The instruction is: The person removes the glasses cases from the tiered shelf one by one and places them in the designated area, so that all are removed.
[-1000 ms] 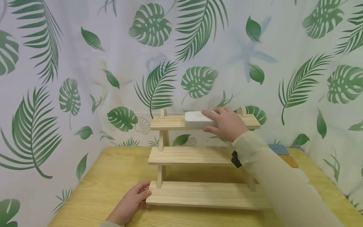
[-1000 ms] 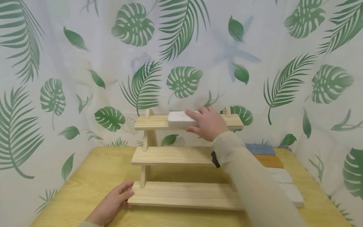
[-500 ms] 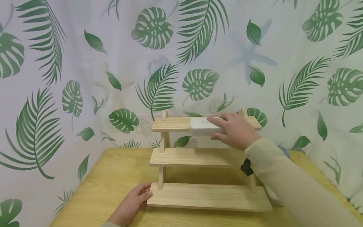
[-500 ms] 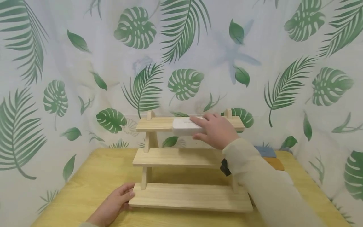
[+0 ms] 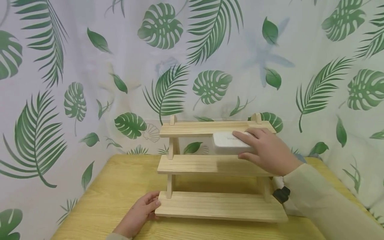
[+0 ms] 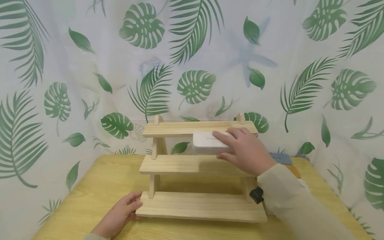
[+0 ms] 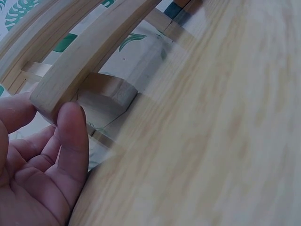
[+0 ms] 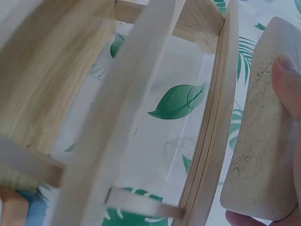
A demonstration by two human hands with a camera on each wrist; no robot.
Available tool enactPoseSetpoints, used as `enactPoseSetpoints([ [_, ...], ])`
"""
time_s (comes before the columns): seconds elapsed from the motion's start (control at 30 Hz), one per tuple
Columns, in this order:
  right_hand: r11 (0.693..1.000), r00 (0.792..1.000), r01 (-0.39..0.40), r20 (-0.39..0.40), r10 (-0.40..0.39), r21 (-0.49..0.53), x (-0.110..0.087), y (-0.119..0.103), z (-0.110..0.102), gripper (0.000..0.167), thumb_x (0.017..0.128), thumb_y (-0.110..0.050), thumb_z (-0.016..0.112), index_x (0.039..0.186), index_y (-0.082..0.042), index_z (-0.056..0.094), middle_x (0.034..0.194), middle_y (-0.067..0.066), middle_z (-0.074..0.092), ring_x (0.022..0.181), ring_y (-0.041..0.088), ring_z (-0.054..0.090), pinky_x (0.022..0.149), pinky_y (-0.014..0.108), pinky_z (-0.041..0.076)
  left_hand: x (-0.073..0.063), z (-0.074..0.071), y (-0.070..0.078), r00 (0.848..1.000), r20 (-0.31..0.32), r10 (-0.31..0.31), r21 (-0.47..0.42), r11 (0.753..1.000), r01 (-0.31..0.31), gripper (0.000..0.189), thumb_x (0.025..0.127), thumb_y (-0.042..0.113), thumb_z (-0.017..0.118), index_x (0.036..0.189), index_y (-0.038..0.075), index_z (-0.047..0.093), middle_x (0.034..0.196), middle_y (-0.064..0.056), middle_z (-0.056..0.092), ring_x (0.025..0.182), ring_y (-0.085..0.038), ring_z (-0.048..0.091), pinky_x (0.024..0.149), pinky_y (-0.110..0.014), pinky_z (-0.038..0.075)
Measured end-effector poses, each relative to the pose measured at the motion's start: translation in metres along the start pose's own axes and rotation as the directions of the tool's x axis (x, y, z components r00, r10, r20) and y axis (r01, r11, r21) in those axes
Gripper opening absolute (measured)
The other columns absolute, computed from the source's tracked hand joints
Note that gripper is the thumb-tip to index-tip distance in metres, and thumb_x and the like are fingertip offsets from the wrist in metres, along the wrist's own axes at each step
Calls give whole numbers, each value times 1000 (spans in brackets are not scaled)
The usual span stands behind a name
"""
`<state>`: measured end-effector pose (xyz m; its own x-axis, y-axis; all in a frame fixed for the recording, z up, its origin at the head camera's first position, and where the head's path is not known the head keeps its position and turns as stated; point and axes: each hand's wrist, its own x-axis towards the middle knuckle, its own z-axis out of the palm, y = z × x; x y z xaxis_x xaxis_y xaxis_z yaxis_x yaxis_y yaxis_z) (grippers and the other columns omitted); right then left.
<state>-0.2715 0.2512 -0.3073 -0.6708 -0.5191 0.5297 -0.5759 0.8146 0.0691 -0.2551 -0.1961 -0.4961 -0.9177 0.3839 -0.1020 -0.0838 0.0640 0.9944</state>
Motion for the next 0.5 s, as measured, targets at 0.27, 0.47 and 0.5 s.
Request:
enactPoseSetpoints([
  [0.27, 1000, 998, 25, -55, -26, -15, -33, 5, -7, 79, 81, -37, 86, 151, -28, 51, 124, 13, 59, 108, 34, 56, 87, 53, 49, -1, -2, 1, 1000, -3, 9, 14, 1000, -9, 71, 105, 35, 58, 153, -9, 30, 129, -17, 59, 106, -28, 64, 80, -38, 56],
  [0.47, 999, 998, 42, -44, -42, -14, -63, 13, -10, 82, 77, -31, 89, 150, -26, 52, 127, 15, 58, 111, 37, 55, 85, 56, 50, -1, -2, 1, 1000, 1, 4, 8, 1000, -4, 71, 105, 36, 58, 154, -8, 30, 130, -18, 59, 107, -28, 64, 82, -39, 56],
  [0.5, 999, 998, 42, -48, -43, -23, -67, 15, -10, 83, 76, -31, 89, 150, -26, 52, 128, 14, 59, 112, 37, 55, 84, 56, 51, -1, -2, 1, 1000, 1, 2, 9, 1000, -2, 71, 105, 36, 58, 154, -7, 30, 130, -17, 59, 107, -28, 64, 82, -39, 56],
])
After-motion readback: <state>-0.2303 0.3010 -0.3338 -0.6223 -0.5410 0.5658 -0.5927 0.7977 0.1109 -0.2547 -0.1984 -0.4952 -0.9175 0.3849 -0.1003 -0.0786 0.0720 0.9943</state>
